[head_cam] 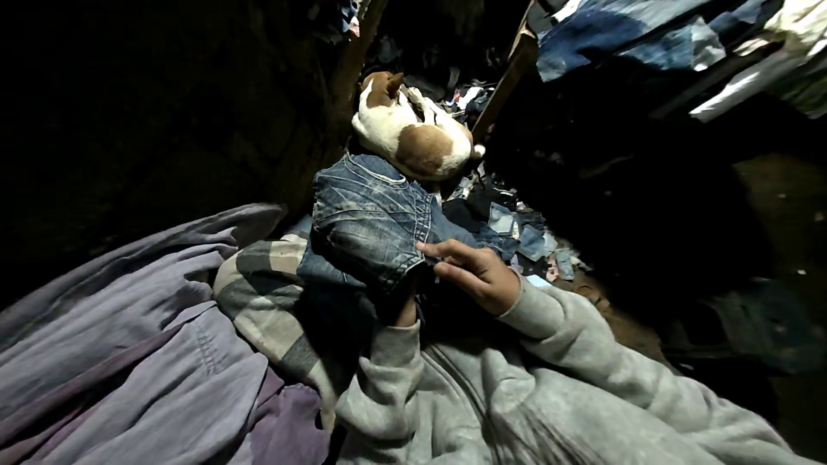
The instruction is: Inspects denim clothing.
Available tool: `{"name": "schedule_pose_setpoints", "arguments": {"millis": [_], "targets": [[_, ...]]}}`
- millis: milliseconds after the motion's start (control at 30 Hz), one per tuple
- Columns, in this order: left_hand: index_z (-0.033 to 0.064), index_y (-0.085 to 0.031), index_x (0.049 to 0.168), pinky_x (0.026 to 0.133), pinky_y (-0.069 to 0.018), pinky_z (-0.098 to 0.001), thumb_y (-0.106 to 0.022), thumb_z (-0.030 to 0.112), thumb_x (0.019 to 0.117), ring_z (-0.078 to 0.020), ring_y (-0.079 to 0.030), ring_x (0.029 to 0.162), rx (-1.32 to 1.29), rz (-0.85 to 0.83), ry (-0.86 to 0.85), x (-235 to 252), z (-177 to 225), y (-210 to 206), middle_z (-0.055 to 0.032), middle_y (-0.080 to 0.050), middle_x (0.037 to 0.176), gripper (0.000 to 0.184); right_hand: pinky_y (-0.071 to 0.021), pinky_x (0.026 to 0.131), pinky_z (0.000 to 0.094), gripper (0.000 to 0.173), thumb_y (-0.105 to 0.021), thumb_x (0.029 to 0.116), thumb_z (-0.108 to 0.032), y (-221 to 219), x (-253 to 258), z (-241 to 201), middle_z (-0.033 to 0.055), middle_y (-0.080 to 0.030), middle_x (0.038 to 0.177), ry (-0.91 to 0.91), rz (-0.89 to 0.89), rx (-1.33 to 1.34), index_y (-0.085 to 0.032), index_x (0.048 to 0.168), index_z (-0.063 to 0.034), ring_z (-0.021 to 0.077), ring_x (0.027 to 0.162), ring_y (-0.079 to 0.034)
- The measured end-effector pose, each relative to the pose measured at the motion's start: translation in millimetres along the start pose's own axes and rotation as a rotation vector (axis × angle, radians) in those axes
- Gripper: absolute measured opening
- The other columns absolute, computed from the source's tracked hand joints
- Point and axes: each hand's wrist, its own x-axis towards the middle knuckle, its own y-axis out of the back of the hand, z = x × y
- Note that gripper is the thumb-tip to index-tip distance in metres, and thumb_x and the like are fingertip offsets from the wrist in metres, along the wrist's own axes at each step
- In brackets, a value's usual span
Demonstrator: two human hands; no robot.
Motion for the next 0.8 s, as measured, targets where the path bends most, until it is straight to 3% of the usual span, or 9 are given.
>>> {"name": "schedule_pose_setpoints", "arguments": {"millis": [67, 133, 200, 367, 433, 567, 700, 800], "targets": [[-0.0025, -0.063, 0.083, 0.072, -0.0565, -0.0157, -0.059, -0.02, 0.0828, 0.0018, -0.067, 0.073, -0.035, 0.026, -0.022, 2, -7, 1, 0.0041, -0.069, 0.072, 0.018, -0.0567, 0.069, 0.0393, 0.041, -0.05, 0.1061, -0.033, -1, -4, -2, 0.0098, -0.075, 0.1, 0.03, 0.017, -0.156, -0.067, 0.133, -0.0082, 0.0171, 0.075, -0.068], [-0.0016, -0.061, 0.08, 0.07, -0.0556, -0.0149, -0.058, -0.021, 0.0821, 0.0025, -0.065, 0.069, -0.035, 0.061, 0.011, 0, -8, 1, 0.005, -0.068, 0.068, 0.02, -0.0591, 0.071, 0.0482, 0.042, -0.051, 0.1052, -0.034, -2, -8, -4, 0.0127, -0.075, 0.111, 0.04, 0.038, -0.279, -0.064, 0.138, -0.0127, 0.0265, 0.083, -0.073], [-0.0033, -0.06, 0.083, 0.07, -0.0549, -0.0143, -0.059, -0.02, 0.0829, 0.0034, -0.064, 0.068, -0.048, 0.094, 0.034, -1, -12, 0, 0.0051, -0.066, 0.068, 0.017, -0.0592, 0.069, 0.0498, 0.043, -0.051, 0.1048, -0.036, -4, -11, -3, 0.0145, -0.075, 0.106, 0.049, 0.068, -0.352, -0.064, 0.14, -0.015, 0.0296, 0.082, -0.074], [-0.012, -0.059, 0.092, 0.075, -0.0532, -0.0135, -0.06, -0.019, 0.0822, 0.0039, -0.063, 0.075, -0.053, 0.107, -0.028, -2, -18, 0, 0.0016, -0.067, 0.076, 0.012, -0.0589, 0.064, 0.0481, 0.042, -0.051, 0.1048, -0.037, -9, -10, -3, 0.014, -0.076, 0.099, 0.061, 0.108, -0.4, -0.066, 0.139, -0.0166, 0.0289, 0.075, -0.073], [-0.0112, -0.06, 0.092, 0.076, -0.0538, -0.0128, -0.061, -0.018, 0.0817, 0.0047, -0.064, 0.076, -0.045, 0.096, -0.04, -3, -17, -3, 0.0017, -0.068, 0.076, 0.013, -0.0584, 0.063, 0.0463, 0.041, -0.052, 0.1043, -0.036, -12, -8, -4, 0.0138, -0.075, 0.094, 0.055, 0.133, -0.408, -0.068, 0.136, -0.0159, 0.028, 0.072, -0.072], [-0.021, -0.055, 0.104, 0.083, -0.0497, -0.012, -0.06, -0.017, 0.0852, 0.003, -0.061, 0.085, -0.059, 0.059, -0.015, -3, -15, -5, -0.0074, -0.065, 0.087, 0.02, -0.0587, 0.066, 0.0467, 0.039, -0.053, 0.1041, -0.035, -17, -3, -7, 0.0135, -0.075, 0.096, 0.012, 0.133, -0.379, -0.069, 0.133, -0.0132, 0.0289, 0.077, -0.073], [-0.0176, -0.058, 0.102, 0.084, -0.0513, -0.0129, -0.059, -0.017, 0.087, 0.0029, -0.063, 0.085, -0.117, 0.034, -0.029, -1, -19, -4, -0.004, -0.067, 0.086, 0.015, -0.0568, 0.066, 0.0458, 0.04, -0.052, 0.1049, -0.035, -15, 3, -8, 0.0133, -0.075, 0.097, -0.013, 0.116, -0.285, -0.069, 0.131, -0.0093, 0.0257, 0.075, -0.071], [-0.0025, -0.062, 0.086, 0.075, -0.0564, -0.0148, -0.053, -0.018, 0.0837, 0.0037, -0.068, 0.075, -0.206, 0.046, -0.033, -1, -27, 1, 0.0059, -0.071, 0.074, 0.018, -0.0576, 0.073, 0.0472, 0.043, -0.05, 0.1054, -0.038, -10, -1, -8, 0.0127, -0.075, 0.107, -0.017, 0.06, -0.248, -0.066, 0.136, -0.0116, 0.0251, 0.083, -0.072]]}}
